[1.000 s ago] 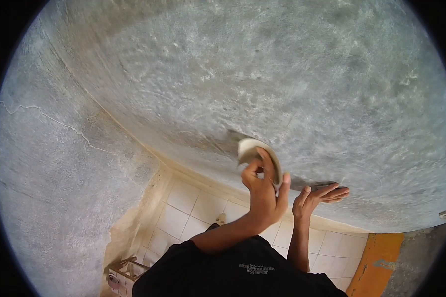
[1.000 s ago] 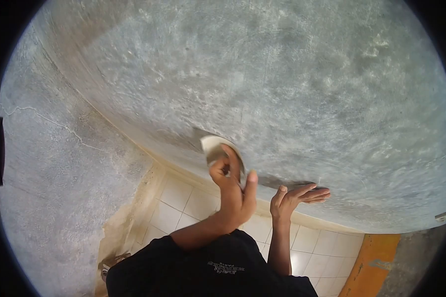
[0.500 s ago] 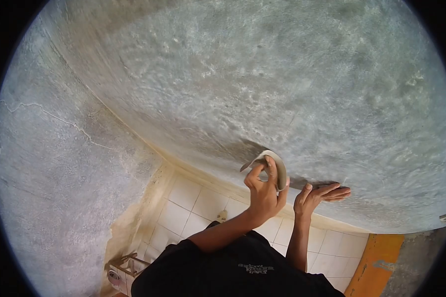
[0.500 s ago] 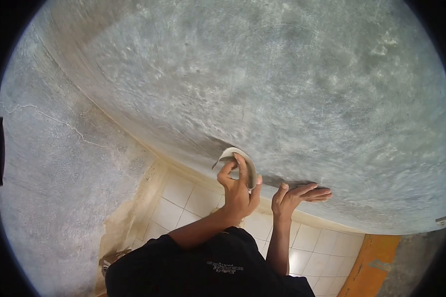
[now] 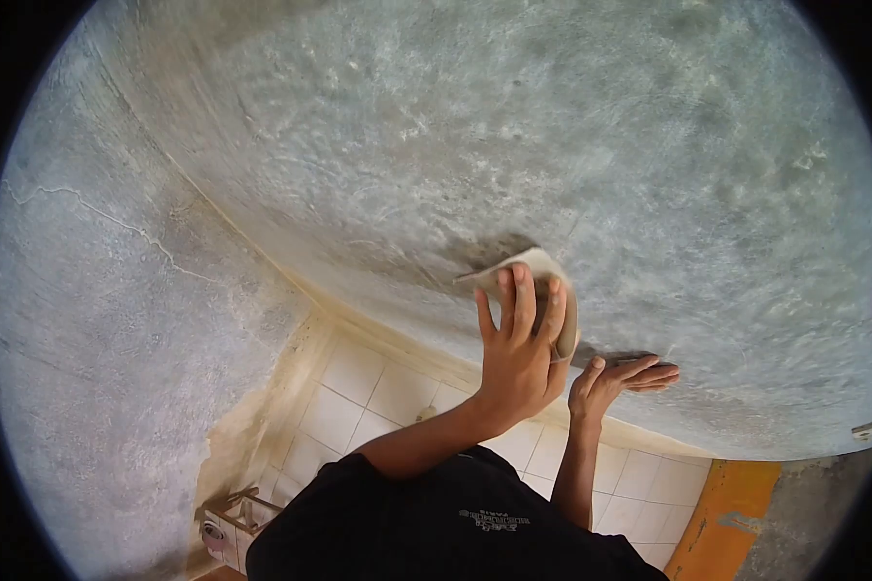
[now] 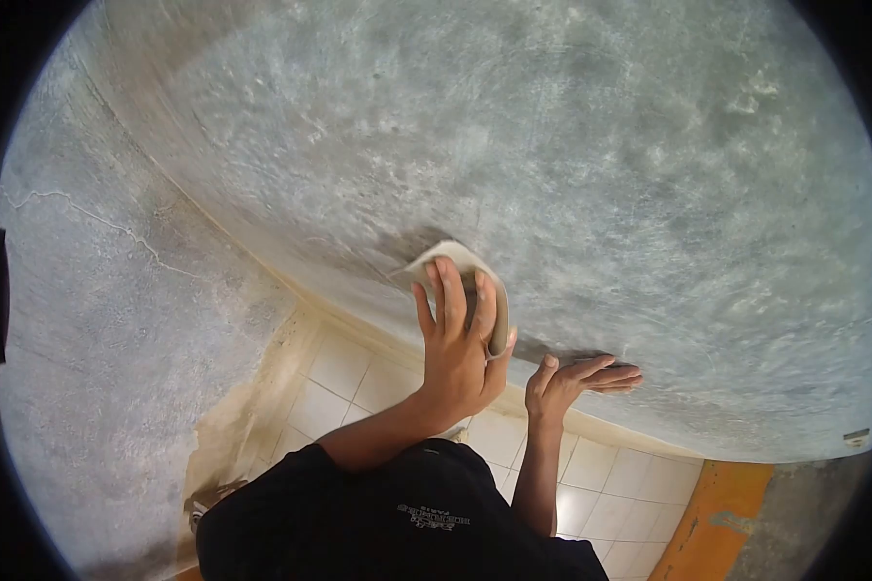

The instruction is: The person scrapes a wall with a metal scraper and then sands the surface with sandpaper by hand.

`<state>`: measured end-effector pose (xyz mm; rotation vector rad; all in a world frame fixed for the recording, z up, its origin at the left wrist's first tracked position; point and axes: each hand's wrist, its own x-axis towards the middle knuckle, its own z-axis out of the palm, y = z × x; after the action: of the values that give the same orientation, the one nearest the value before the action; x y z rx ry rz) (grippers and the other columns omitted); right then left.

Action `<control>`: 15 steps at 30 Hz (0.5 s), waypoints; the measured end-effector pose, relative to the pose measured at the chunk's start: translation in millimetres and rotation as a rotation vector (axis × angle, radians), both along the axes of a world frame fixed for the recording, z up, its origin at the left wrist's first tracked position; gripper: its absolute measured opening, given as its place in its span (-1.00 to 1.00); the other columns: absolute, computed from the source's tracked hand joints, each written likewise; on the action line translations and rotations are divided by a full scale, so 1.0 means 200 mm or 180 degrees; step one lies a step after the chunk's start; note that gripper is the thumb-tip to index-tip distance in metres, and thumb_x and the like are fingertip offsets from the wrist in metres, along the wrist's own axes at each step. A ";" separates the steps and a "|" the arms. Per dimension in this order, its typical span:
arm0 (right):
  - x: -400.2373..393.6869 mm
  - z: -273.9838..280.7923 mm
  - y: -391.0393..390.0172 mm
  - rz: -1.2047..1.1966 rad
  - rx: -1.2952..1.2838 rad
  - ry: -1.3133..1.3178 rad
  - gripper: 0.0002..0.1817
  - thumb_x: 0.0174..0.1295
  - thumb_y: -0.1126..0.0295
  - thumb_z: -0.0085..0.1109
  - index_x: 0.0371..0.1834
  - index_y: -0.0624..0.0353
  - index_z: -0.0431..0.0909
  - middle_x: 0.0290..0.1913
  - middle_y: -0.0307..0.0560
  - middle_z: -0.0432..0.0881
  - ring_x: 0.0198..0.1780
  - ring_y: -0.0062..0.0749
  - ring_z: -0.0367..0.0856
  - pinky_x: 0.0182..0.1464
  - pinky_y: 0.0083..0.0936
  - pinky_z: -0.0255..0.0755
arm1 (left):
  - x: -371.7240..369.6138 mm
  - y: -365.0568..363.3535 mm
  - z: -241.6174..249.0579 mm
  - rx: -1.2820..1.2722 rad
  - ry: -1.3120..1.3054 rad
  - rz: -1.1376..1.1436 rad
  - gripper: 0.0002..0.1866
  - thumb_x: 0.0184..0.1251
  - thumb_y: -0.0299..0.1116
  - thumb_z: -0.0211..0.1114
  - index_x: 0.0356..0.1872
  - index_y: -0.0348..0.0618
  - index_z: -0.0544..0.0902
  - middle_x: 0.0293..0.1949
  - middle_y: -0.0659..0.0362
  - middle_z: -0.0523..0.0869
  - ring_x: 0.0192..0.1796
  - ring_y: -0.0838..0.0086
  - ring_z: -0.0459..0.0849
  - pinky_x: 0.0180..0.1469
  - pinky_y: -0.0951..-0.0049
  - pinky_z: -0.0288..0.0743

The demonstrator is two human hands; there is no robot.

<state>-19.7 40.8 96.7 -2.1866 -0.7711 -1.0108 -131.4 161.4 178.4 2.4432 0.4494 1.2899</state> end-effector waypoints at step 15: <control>0.00 -0.04 -0.06 0.0266 -0.0109 0.0177 -0.07 0.39 -0.29 -0.46 0.53 0.07 -0.57 0.48 0.26 -0.81 0.47 0.19 -0.91 0.31 0.32 -0.86 | 0.06 0.04 -0.17 0.0160 -0.0326 -0.0134 -0.21 0.32 -0.19 0.19 0.43 -0.43 0.07 0.47 -0.38 -0.12 0.48 -0.39 -0.25 0.40 -0.36 -0.32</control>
<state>-20.3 29.4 87.8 -2.1830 -0.8524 -0.8976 -118.7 169.4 143.6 2.3999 0.3406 1.4171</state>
